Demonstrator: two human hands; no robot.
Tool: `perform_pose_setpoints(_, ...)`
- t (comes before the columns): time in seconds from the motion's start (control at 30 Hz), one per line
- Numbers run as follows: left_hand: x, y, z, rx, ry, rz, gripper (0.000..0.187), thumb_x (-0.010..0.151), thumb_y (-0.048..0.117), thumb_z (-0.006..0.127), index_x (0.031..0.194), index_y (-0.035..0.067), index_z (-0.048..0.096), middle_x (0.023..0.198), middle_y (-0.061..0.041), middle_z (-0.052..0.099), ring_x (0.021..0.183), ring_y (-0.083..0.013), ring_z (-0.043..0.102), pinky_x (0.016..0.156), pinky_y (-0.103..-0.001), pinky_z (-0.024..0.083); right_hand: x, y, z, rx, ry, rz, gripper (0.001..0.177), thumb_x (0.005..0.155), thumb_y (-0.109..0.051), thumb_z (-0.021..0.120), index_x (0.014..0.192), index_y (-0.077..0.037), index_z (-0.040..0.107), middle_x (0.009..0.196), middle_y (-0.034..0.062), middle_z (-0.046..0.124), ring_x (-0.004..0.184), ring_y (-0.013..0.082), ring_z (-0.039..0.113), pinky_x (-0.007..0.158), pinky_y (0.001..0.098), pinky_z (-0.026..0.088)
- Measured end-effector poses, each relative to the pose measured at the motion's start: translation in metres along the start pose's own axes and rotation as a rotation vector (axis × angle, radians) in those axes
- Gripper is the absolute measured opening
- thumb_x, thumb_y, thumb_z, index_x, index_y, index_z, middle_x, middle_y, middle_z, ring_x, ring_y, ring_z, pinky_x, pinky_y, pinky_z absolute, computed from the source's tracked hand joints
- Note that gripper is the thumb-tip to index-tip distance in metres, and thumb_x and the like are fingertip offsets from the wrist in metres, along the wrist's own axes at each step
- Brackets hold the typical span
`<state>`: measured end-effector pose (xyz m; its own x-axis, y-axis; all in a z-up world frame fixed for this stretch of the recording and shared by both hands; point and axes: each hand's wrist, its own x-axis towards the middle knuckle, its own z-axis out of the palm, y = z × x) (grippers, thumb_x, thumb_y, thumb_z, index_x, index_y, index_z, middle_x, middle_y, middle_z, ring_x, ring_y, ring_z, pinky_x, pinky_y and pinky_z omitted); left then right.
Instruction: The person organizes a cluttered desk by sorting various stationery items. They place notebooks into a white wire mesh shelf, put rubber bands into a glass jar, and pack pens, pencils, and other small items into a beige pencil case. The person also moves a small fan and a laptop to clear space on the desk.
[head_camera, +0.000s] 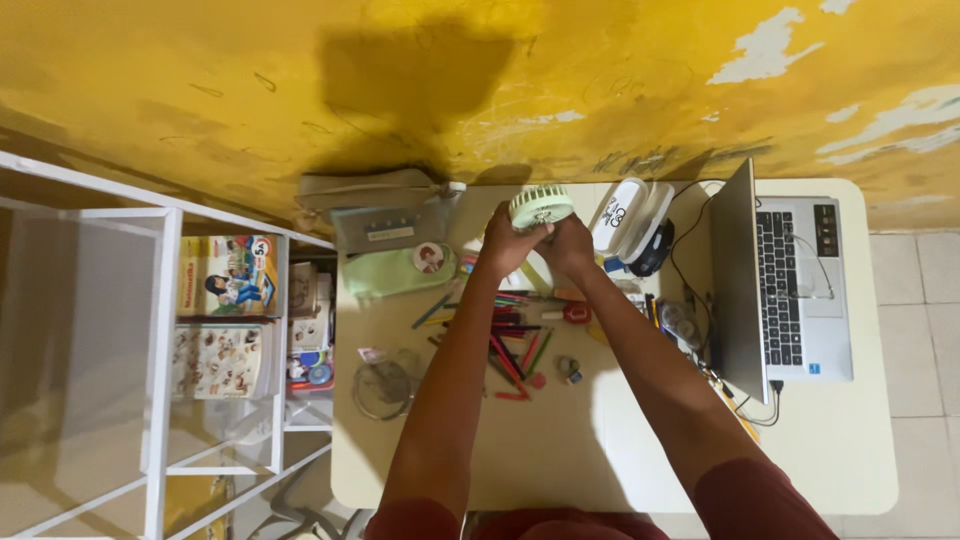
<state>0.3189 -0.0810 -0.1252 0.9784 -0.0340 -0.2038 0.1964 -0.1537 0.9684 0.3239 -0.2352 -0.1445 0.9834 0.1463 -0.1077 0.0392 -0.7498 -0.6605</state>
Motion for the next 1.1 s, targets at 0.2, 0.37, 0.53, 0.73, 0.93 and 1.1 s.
perform_pose_setpoints(0.2, 0.029, -0.021, 0.012, -0.154, 0.029, 0.105, 0.055, 0.080, 0.014, 0.084, 0.128, -0.001, 0.061, 0.114, -0.012, 0.075, 0.103, -0.0193, 0.071, 0.090, -0.035, 0.058, 0.025, 0.021, 0.019, 0.036, 0.058, 0.050, 0.066, 0.075, -0.032, 0.085, 0.132, -0.011, 0.061, 0.129, 0.0216, 0.062, 0.113, 0.0390, 0.065, 0.092, 0.0456, 0.054)
perform_pose_setpoints(0.37, 0.033, -0.015, 0.015, 0.042, 0.104, 0.032, 0.049, 0.080, 0.015, 0.082, 0.125, 0.005, 0.066, 0.111, -0.012, 0.078, 0.100, -0.0208, 0.075, 0.087, -0.034, 0.059, 0.034, 0.027, 0.027, 0.021, 0.112, -0.020, 0.050, 0.078, -0.027, 0.078, 0.124, -0.009, 0.069, 0.122, 0.0224, 0.068, 0.109, 0.0406, 0.066, 0.090, 0.0470, 0.055)
perform_pose_setpoints(0.53, 0.034, -0.024, 0.019, 0.134, 0.150, 0.029, 0.046, 0.082, 0.020, 0.081, 0.124, 0.005, 0.067, 0.113, -0.013, 0.077, 0.104, -0.0246, 0.073, 0.090, -0.037, 0.057, 0.035, 0.029, 0.034, -0.139, 0.027, 0.158, 0.030, 0.087, -0.031, 0.074, 0.107, -0.008, 0.076, 0.110, 0.0252, 0.070, 0.102, 0.0415, 0.067, 0.089, 0.0492, 0.056)
perform_pose_setpoints(0.73, 0.027, -0.022, 0.015, 0.130, 0.122, -0.060, 0.052, 0.083, 0.025, 0.078, 0.128, 0.003, 0.065, 0.115, -0.017, 0.075, 0.107, -0.0300, 0.072, 0.090, -0.039, 0.057, 0.040, 0.026, 0.035, -0.163, 0.059, 0.143, 0.030, 0.084, -0.031, 0.074, 0.106, -0.010, 0.076, 0.110, 0.0245, 0.070, 0.103, 0.0410, 0.067, 0.091, 0.0491, 0.055)
perform_pose_setpoints(0.93, -0.003, -0.034, 0.000, 0.201, 0.195, -0.005, 0.071, 0.082, 0.029, 0.080, 0.142, 0.000, 0.057, 0.131, -0.023, 0.067, 0.120, -0.0331, 0.065, 0.095, -0.039, 0.053, 0.040, 0.020, 0.028, -0.146, 0.038, 0.189, 0.067, 0.070, -0.036, 0.087, 0.122, -0.003, 0.062, 0.118, 0.0211, 0.067, 0.115, 0.0394, 0.062, 0.098, 0.0458, 0.052)
perform_pose_setpoints(1.1, -0.044, -0.039, -0.013, 0.096, 0.250, -0.101, 0.074, 0.085, 0.030, 0.078, 0.146, 0.001, 0.050, 0.135, -0.024, 0.064, 0.124, -0.0297, 0.064, 0.100, -0.038, 0.052, 0.024, 0.012, 0.023, -0.061, 0.063, 0.174, 0.068, 0.077, -0.027, 0.081, 0.135, -0.004, 0.054, 0.127, 0.0203, 0.066, 0.118, 0.0410, 0.061, 0.099, 0.0477, 0.050)
